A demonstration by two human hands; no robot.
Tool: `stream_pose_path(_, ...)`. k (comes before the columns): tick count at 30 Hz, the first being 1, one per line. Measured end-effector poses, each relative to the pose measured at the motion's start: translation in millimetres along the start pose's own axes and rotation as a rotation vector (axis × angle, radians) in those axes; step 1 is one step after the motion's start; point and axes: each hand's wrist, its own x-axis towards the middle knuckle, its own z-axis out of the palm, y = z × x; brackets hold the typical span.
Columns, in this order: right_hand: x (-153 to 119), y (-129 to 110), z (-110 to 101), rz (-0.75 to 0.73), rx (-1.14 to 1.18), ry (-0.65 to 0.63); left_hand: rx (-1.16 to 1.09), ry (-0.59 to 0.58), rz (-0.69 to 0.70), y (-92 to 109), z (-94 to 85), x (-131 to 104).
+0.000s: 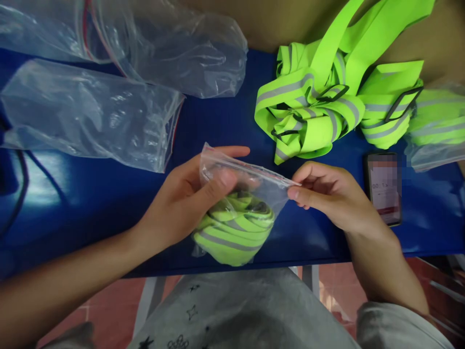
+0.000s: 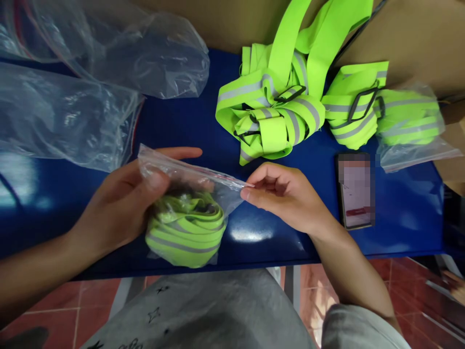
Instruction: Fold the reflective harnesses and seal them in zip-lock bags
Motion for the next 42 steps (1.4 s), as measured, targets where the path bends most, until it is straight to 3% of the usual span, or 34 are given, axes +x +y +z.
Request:
stream_pose_path(7,-2,-1,-1,0.046,-0.056,-0.057,0.126,-0.077,0.004,1,-4.5,3)
stream_pose_path(14,-4,-2,-2,-0.091,-0.085,0.004,0.062,-0.096,-0.026,-4,-5.5,2)
stream_pose_path(17,-6,-3,-3,-0.140,-0.140,-0.048,0.103,-0.122,0.015,-1,-2.3,2)
stream_pose_path(21,-6,-2,2,-0.132,-0.150,-0.095,0.102,-0.152,0.002,3,1.3,1)
stream_pose_path(27,-6,0,10,-0.190,-0.253,0.006,0.165,-0.157,0.020,0,0.8,2)
stream_pose_path(33,-8,2,11,-0.182,-0.248,-0.028,0.097,-0.227,0.071,-4,-0.5,4)
stream_pose_path(38,-10,4,16,-0.276,-0.343,0.016,0.135,-0.237,0.095,-5,0.0,3)
stream_pose_path(42,-9,5,17,-0.277,-0.310,-0.038,0.188,-0.262,0.066,-5,1.0,1)
